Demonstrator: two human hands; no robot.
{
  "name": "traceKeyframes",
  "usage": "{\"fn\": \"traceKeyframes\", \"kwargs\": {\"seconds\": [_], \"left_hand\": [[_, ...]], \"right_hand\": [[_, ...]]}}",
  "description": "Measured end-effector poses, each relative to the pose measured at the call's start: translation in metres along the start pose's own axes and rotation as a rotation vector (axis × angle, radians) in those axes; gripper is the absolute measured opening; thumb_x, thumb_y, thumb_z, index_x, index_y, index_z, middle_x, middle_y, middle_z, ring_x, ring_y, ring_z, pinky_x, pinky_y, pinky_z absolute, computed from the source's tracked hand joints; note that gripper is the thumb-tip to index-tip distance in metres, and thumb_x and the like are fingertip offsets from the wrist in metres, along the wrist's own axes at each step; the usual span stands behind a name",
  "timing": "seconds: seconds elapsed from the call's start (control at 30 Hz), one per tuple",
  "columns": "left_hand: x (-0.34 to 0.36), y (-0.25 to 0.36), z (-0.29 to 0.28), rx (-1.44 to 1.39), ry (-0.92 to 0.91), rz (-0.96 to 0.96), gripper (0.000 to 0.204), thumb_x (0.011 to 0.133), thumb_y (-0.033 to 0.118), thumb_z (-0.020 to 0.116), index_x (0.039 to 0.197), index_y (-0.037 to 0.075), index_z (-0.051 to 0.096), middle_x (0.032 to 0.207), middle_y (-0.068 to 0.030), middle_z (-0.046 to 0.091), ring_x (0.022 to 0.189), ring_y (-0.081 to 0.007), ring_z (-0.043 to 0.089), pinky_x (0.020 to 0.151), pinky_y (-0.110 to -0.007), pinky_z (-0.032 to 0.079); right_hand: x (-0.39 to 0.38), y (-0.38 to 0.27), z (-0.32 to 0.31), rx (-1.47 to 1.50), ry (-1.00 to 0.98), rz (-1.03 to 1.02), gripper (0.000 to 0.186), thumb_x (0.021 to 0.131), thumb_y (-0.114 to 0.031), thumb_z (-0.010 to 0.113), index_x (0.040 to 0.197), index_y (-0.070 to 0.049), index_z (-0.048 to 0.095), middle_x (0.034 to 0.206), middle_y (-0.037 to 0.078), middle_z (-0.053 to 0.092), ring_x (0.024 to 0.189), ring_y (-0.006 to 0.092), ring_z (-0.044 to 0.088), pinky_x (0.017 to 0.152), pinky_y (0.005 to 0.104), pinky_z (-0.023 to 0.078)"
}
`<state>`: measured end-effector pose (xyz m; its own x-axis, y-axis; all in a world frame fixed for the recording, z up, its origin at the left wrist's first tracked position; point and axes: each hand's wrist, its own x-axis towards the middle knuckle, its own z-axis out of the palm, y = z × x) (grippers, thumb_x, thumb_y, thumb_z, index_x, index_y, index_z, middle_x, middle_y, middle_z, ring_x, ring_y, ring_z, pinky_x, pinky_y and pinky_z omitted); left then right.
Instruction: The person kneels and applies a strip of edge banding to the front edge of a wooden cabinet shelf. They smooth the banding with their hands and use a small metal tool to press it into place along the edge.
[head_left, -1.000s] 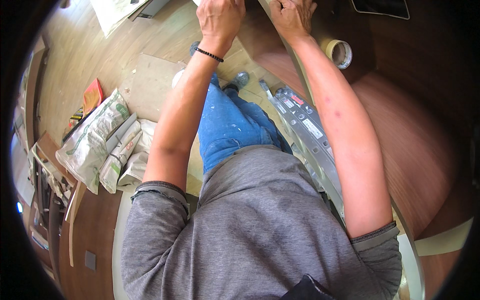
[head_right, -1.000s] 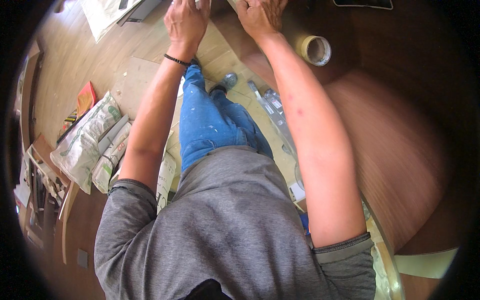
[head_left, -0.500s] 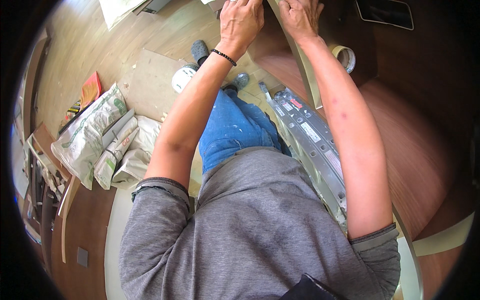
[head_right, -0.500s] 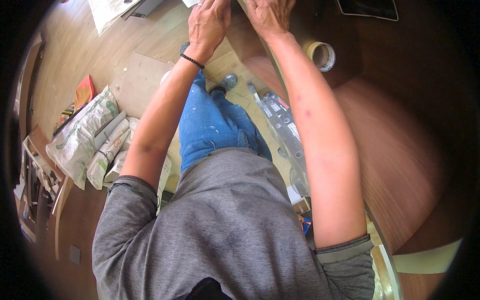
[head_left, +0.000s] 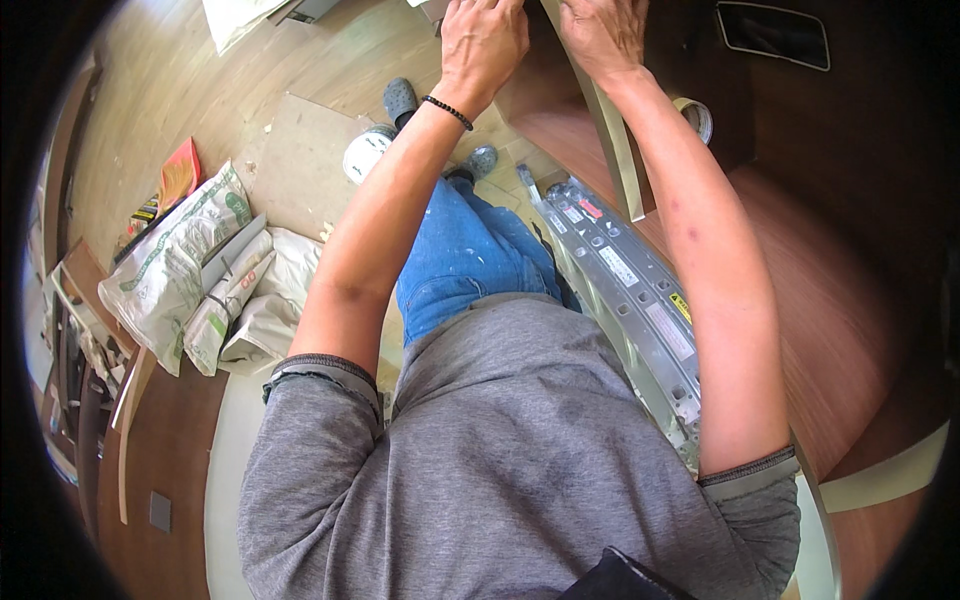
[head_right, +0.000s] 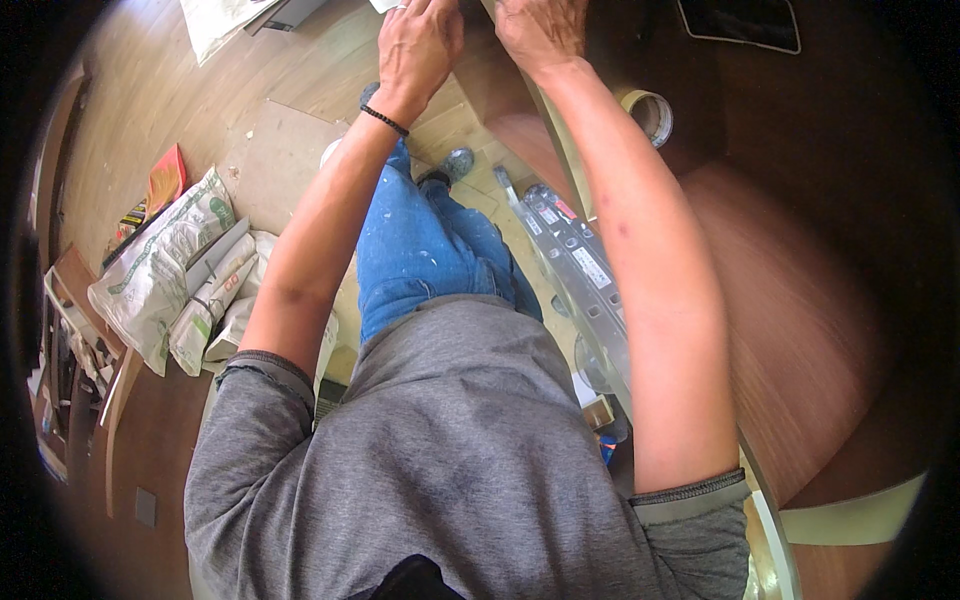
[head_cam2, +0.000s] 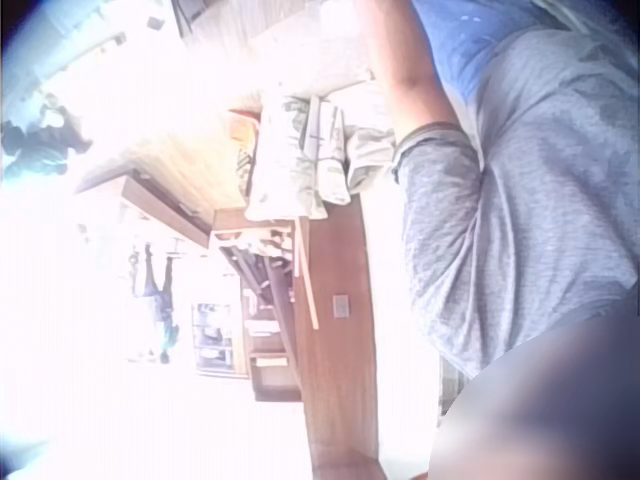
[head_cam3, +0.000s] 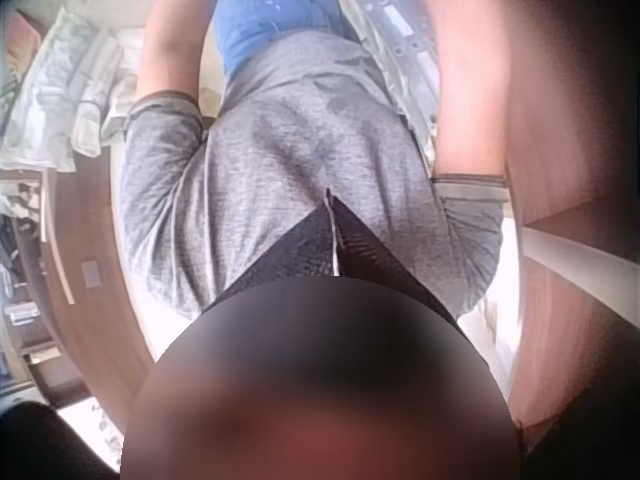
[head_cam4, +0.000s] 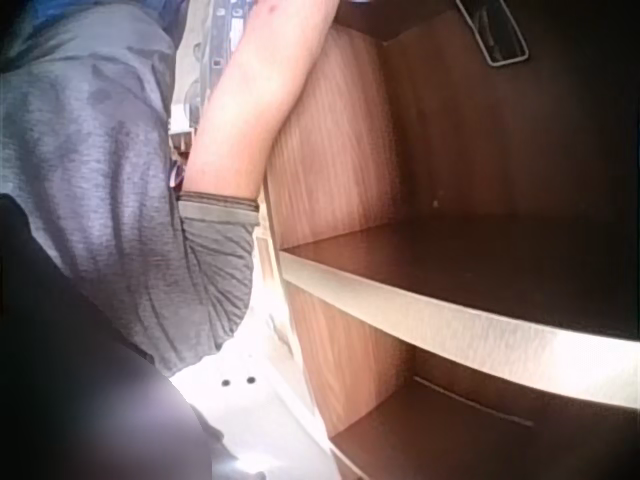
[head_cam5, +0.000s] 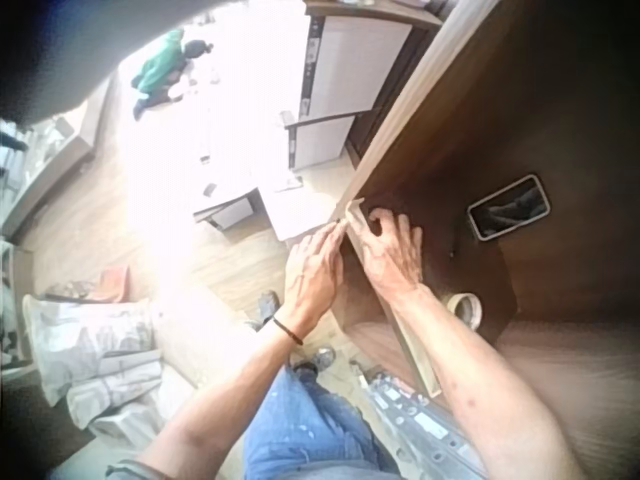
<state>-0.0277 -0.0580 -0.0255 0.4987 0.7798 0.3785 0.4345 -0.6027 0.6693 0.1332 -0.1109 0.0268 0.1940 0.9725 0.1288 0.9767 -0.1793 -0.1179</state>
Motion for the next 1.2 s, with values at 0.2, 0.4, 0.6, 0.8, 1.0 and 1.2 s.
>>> {"fn": "traceKeyframes", "kwargs": {"seconds": [0.2,0.4,0.6,0.8,1.0,1.2], "left_hand": [[0.0,0.002,0.003,-0.021,0.028,-0.058,0.052,0.099,0.005,0.061,0.152,0.004,0.061,0.139,-0.0196,0.068,0.124,-0.0398,0.065,0.106,-0.049,0.051],[-0.001,0.006,-0.003,-0.008,0.034,0.0,0.054,0.098,0.006,0.062,0.152,0.007,0.062,0.14,-0.018,0.066,0.125,-0.0399,0.063,0.105,-0.05,0.051],[0.008,0.002,-0.006,0.025,-0.033,0.066,0.059,0.097,0.004,0.06,0.155,0.015,0.061,0.133,-0.0207,0.067,0.121,-0.0412,0.064,0.102,-0.052,0.052],[0.027,-0.003,-0.015,0.109,-0.22,-0.067,0.066,0.097,0.003,0.057,0.161,0.019,0.056,0.125,-0.0239,0.067,0.112,-0.0433,0.065,0.095,-0.053,0.053],[0.024,-0.012,-0.008,0.026,-0.156,0.076,0.071,0.098,0.003,0.055,0.165,0.022,0.051,0.134,-0.0264,0.067,0.115,-0.0458,0.068,0.099,-0.051,0.056],[0.024,0.007,-0.025,0.203,-0.401,-0.023,0.073,0.096,0.005,0.057,0.166,0.023,0.05,0.11,-0.0203,0.075,0.096,-0.04,0.075,0.089,-0.057,0.058]], "right_hand": [[0.001,-0.005,-0.002,-0.027,0.015,0.01,0.053,0.103,-0.016,0.058,0.152,-0.034,0.067,0.14,0.009,0.063,0.126,0.0394,0.057,0.106,0.0643,0.045],[-0.023,-0.008,0.002,0.093,0.123,0.083,0.045,0.103,-0.016,0.061,0.143,-0.029,0.075,0.146,0.008,0.065,0.135,0.0358,0.056,0.111,0.0576,0.046],[-0.034,0.008,0.022,0.207,0.21,0.012,0.047,0.099,-0.01,0.062,0.142,-0.023,0.076,0.15,0.011,0.064,0.134,0.0362,0.058,0.113,0.0528,0.046],[-0.032,-0.001,0.012,0.031,0.179,0.071,0.056,0.098,-0.009,0.061,0.151,-0.025,0.071,0.161,0.014,0.056,0.142,0.0402,0.05,0.119,0.0577,0.04],[-0.035,0.007,0.021,0.058,0.156,0.061,0.061,0.099,-0.008,0.057,0.157,-0.025,0.065,0.166,0.018,0.05,0.143,0.0423,0.049,0.123,0.0614,0.036],[-0.069,0.014,0.022,0.32,0.126,0.094,0.05,0.11,-0.024,0.059,0.16,-0.02,0.061,0.17,0.019,0.049,0.159,0.0452,0.04,0.132,0.0709,0.019]]}}
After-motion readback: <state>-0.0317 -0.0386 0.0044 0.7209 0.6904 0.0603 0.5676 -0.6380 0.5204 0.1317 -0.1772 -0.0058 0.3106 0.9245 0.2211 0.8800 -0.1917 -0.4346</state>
